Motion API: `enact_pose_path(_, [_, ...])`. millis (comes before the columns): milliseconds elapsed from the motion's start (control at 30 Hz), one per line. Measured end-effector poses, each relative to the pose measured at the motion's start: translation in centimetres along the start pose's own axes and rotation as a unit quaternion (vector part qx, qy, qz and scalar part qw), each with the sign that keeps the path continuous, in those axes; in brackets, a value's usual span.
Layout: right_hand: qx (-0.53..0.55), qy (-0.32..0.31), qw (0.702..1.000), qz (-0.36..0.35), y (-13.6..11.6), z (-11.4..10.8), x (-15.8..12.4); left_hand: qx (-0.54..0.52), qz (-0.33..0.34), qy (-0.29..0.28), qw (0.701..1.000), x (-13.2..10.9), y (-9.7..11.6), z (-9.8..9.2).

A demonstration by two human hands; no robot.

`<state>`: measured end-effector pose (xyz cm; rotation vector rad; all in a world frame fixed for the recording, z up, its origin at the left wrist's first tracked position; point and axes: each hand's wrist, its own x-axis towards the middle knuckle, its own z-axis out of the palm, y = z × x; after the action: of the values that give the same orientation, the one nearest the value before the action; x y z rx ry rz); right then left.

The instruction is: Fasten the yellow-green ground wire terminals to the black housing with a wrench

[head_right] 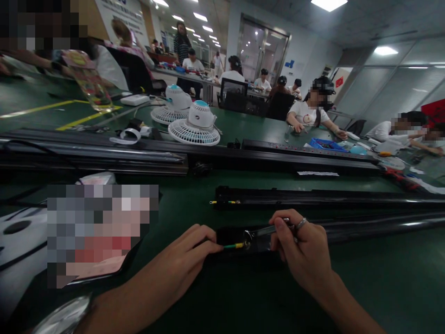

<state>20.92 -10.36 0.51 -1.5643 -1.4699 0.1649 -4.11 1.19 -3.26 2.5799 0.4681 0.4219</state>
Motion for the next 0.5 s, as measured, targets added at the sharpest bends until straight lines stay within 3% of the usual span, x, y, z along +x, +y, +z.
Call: enact_pose_path(500, [-0.066,-0.037,0.995,-0.073,-0.60,0.64,0.18,0.007,-0.005,-0.002,1.000,0.29,0.07,0.26])
